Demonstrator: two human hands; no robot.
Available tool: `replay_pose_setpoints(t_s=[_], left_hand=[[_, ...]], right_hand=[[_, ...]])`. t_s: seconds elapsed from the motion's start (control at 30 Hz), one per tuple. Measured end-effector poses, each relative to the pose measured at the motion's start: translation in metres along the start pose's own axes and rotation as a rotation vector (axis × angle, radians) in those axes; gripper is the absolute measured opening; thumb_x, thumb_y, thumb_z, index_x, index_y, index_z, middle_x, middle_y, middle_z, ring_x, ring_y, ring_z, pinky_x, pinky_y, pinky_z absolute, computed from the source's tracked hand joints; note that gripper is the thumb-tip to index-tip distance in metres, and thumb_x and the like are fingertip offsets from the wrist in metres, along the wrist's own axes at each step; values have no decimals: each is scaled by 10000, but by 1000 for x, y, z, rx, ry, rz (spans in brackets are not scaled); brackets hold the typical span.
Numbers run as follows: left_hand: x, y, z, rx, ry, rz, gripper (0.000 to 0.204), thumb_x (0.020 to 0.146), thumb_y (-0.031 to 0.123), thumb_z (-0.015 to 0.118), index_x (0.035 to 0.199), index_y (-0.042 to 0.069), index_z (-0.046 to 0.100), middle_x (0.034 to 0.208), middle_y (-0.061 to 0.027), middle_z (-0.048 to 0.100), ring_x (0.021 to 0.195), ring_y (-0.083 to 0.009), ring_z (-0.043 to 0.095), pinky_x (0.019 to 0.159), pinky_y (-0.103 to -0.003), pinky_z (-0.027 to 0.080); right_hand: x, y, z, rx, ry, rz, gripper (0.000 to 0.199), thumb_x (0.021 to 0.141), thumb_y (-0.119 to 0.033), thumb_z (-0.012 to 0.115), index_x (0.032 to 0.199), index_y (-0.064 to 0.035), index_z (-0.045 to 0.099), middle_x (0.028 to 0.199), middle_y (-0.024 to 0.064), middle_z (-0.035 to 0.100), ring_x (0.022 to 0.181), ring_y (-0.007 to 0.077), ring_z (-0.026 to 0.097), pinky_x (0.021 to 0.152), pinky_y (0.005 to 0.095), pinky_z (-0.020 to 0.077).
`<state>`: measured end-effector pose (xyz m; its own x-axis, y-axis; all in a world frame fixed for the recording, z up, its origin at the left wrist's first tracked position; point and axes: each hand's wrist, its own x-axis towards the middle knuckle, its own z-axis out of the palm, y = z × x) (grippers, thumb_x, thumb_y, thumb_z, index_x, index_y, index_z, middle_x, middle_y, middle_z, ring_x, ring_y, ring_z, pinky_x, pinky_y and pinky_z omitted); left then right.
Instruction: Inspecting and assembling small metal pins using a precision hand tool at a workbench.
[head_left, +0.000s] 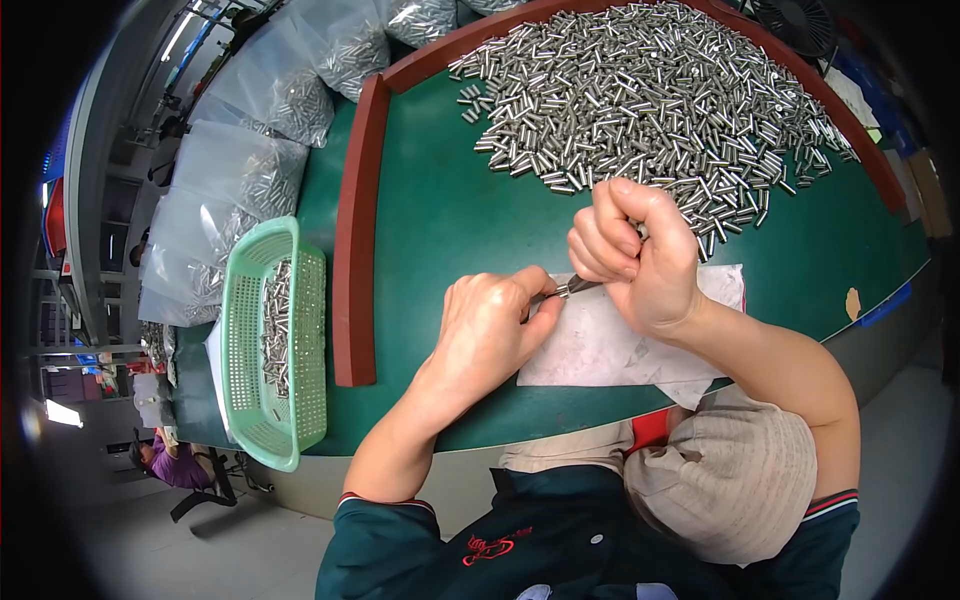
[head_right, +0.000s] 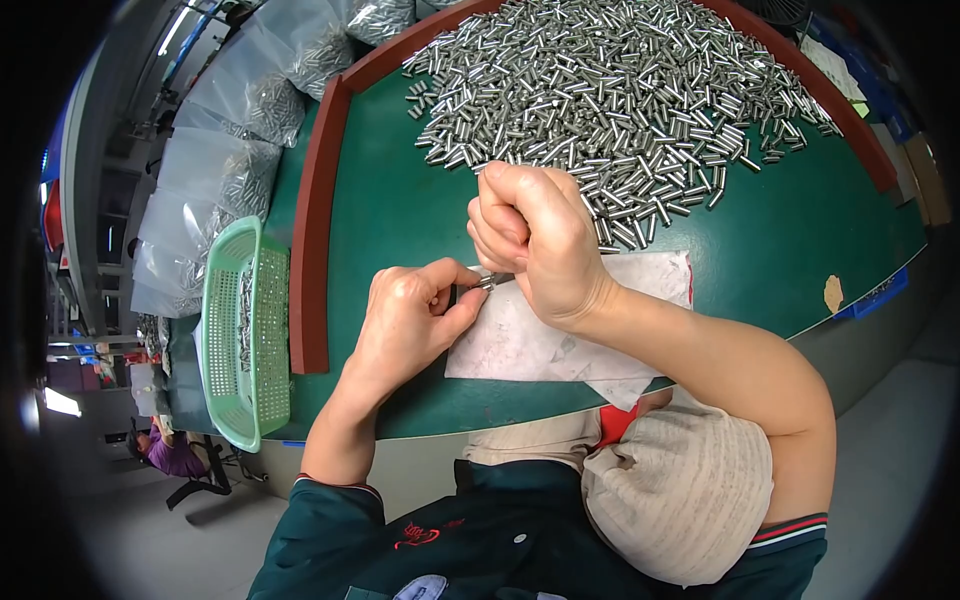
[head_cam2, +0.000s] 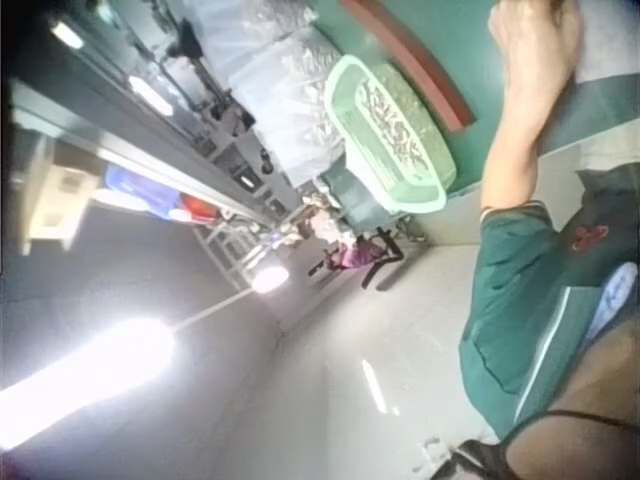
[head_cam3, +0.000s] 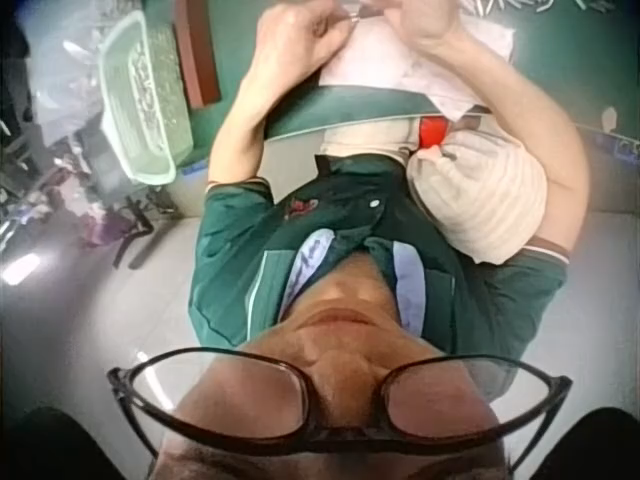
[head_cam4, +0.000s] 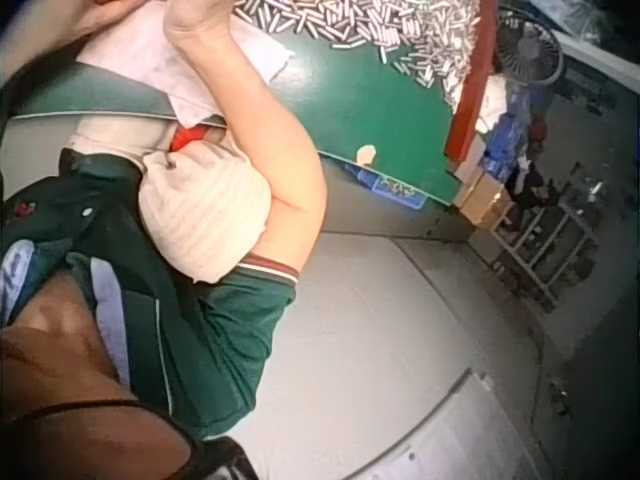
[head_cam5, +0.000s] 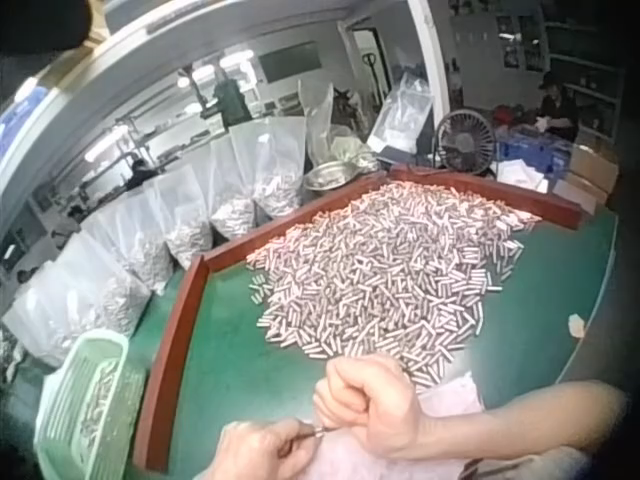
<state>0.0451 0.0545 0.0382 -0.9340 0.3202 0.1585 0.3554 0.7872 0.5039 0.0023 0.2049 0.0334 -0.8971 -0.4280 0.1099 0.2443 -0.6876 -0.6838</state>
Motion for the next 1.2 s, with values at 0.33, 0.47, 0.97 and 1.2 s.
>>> replay_pose_setpoints(t_s=[0.33,0.47,0.97,1.2], left_hand=[[2,-1,-8,-49,21,-9,76,661,78,648,688,21,605,412,-53,411,337,-157,406,372,-280,340],[-3,-4,-5,17,-14,19,75,677,113,635,728,59,627,552,-125,564,495,-270,573,452,-345,449],[1,-1,-12,-37,-26,-28,81,689,122,628,703,44,615,551,-130,562,514,-299,555,480,-375,434],[1,0,-13,-73,-12,5,83,686,107,628,688,27,604,537,-149,552,521,-315,554,481,-389,429]], right_hand=[[5,0,6,27,-62,2,391,868,-284,330,512,-132,276,400,-31,232,390,82,163,403,243,168],[-1,5,3,113,-23,-1,390,871,-195,337,496,-111,271,415,-19,245,389,76,189,392,242,163],[2,3,8,20,8,-41,402,858,-243,352,487,-116,263,383,-19,230,356,80,165,363,241,161],[0,4,6,29,25,-54,398,856,-253,357,494,-117,260,384,-25,223,346,72,144,357,238,132]])
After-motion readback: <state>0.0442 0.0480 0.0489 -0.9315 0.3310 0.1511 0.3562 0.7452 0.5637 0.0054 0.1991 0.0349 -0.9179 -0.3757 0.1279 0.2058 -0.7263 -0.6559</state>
